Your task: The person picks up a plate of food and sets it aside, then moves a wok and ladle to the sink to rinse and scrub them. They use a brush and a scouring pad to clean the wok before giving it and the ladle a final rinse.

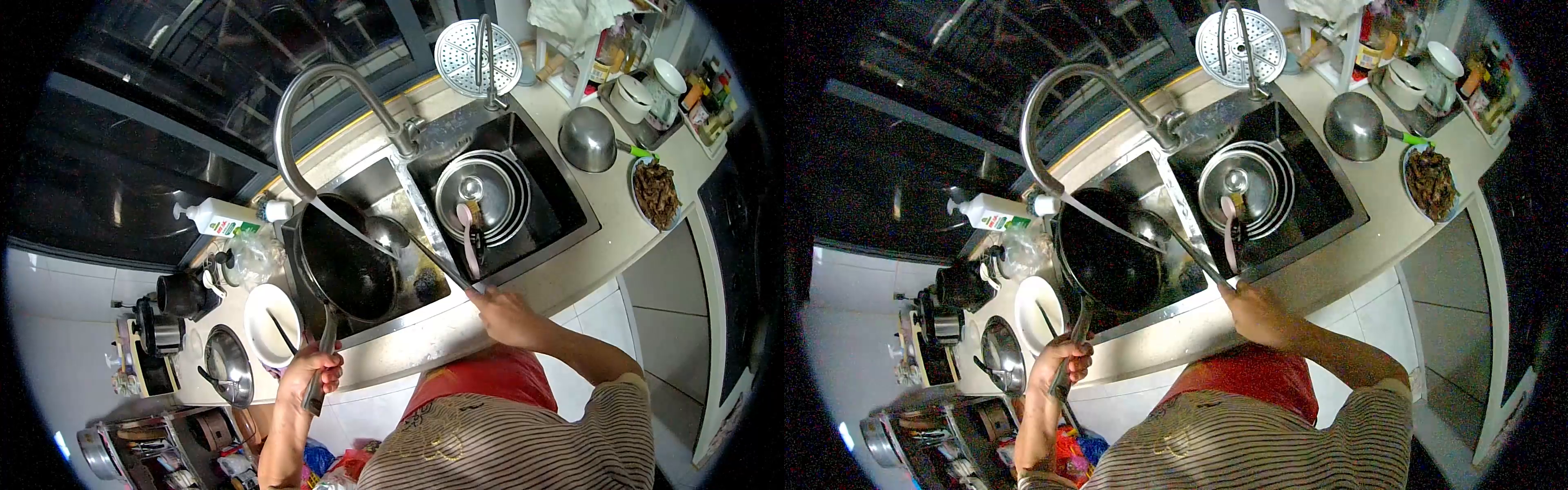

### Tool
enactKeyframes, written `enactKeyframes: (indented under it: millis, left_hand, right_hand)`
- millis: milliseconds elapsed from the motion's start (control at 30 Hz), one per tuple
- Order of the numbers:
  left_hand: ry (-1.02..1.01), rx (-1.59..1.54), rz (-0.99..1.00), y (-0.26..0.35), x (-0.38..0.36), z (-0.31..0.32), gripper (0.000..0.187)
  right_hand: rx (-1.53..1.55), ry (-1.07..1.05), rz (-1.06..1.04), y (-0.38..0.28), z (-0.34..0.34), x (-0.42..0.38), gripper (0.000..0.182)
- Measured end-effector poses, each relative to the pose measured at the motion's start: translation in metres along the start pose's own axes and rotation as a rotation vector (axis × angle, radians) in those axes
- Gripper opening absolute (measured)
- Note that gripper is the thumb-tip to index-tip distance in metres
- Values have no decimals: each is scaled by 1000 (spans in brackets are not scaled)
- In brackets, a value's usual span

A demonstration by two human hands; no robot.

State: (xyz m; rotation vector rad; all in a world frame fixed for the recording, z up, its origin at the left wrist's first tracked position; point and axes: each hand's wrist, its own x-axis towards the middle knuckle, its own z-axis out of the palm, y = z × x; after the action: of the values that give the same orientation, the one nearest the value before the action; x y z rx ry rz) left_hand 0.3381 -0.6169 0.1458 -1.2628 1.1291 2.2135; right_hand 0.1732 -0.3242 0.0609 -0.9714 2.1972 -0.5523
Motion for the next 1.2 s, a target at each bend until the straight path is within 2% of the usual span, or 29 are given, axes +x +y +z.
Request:
enactKeyframes:
  millis: [100, 200, 300, 433, 567, 600, 667, 700, 800, 833, 900, 1000, 1067, 1100, 1133, 1200]
  left_hand:
    - [-126, -164, -15, -7, 6, -17, 32]
    - [-213, -386, -36, -19, 19, -25, 31]
    - [-306, -515, -66, -36, 43, -44, 30]
    - [-326, -630, -120, -46, 54, -57, 29]
    - [-371, -607, -92, -62, 68, -76, 26]
    - [-264, -477, -45, -65, 68, -77, 25]
    - [-42, -216, 45, -70, 69, -74, 25]
    - [115, -31, 85, -72, 71, -73, 33]
    - [209, 63, 237, -78, 73, -71, 41]
    - [181, -4, 227, -85, 82, -82, 45]
    - [160, -92, 290, -104, 92, -88, 41]
    - [220, -337, 320, -119, 89, -103, 32]
    - [202, -477, 354, -142, 102, -143, 25]
    - [286, -479, 363, -142, 91, -144, 18]
    - [305, -496, 372, -148, 91, -158, 25]
    - [47, -852, 501, -146, 92, -187, 30]
  right_hand:
    - [142, 121, -35, 2, 8, 5, 50]
    - [180, 296, -195, 6, 23, 14, 56]
    - [218, 222, -141, -4, 21, 22, 56]
    - [52, 196, -20, -13, 32, 34, 57]
    - [-34, 103, 80, -20, 40, 49, 59]
    - [-49, 63, 108, -24, 39, 53, 58]
    - [-32, 101, -11, -25, 48, 57, 56]
    - [-22, 119, -70, -26, 51, 59, 55]
    - [143, 6, -84, -44, 51, 73, 53]
    - [237, -44, 15, -54, 49, 78, 54]
    - [423, -149, 211, -80, 40, 84, 58]
    - [317, 187, -7, -50, 83, 114, 59]
    - [287, 168, 85, -53, 90, 121, 58]
    - [329, 162, 111, -54, 94, 126, 58]
    - [370, 162, 141, -56, 95, 129, 58]
    - [358, 183, 61, -63, 103, 128, 59]
